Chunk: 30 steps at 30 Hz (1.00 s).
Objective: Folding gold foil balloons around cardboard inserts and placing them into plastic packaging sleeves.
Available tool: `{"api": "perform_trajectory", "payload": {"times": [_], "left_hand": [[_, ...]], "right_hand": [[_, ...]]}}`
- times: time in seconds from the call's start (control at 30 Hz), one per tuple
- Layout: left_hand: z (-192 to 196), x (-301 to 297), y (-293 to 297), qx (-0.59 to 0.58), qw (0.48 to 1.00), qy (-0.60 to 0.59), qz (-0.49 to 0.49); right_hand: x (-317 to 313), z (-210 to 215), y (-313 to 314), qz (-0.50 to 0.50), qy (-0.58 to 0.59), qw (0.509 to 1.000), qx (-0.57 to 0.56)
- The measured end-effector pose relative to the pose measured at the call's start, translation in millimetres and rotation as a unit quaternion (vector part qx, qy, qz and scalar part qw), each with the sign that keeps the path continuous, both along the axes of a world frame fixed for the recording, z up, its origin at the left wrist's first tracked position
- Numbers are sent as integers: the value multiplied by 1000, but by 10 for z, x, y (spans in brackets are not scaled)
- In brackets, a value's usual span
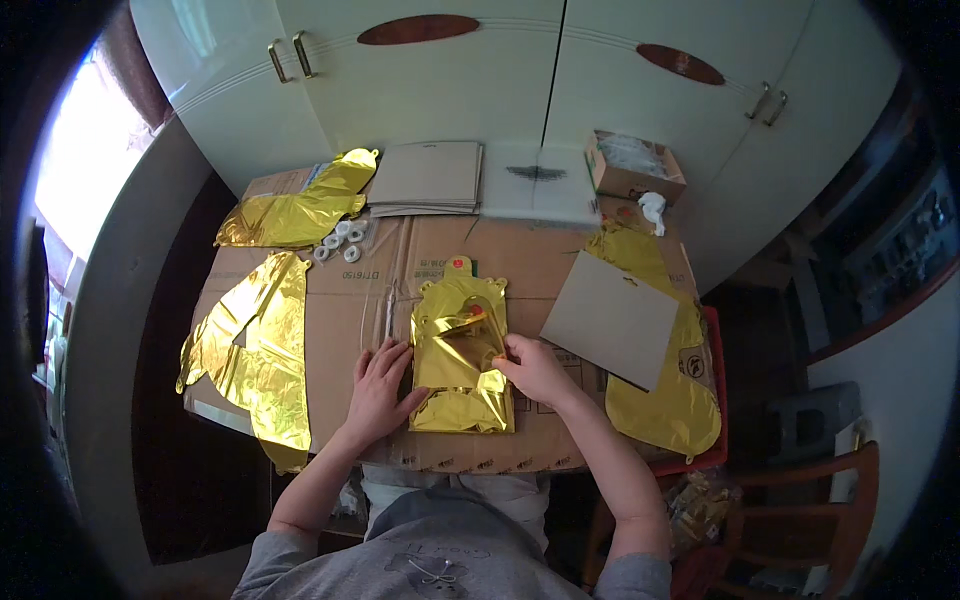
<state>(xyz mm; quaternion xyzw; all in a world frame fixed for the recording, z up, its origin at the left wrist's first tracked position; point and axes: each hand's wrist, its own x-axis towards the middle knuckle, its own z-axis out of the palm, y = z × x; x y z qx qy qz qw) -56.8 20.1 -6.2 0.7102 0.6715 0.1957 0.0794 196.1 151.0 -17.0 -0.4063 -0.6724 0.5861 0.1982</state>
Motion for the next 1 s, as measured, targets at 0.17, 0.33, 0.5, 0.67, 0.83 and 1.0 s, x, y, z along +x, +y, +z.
{"api": "perform_trajectory", "payload": {"times": [0.17, 0.33, 0.5, 0.67, 0.83, 1.0], "left_hand": [[45, -30, 27, -8, 999, -43, -5], [105, -107, 7, 2, 978, -205, -28], [175, -180, 19, -59, 938, -298, -166], [358, -73, 130, 61, 965, -211, -143], [444, -84, 107, 228, 940, -80, -240], [281, -39, -224, 220, 933, -8, -286]], "right_hand": [[27, 5, -31, 7, 70, 997, -13], [101, 41, -173, 17, 91, 995, 33], [113, 476, -432, 43, 131, 969, 206], [113, 523, -383, 41, 164, 940, 297], [198, 558, -482, 30, 128, 899, 417], [430, 277, -836, 58, 10, 880, 471]]}}
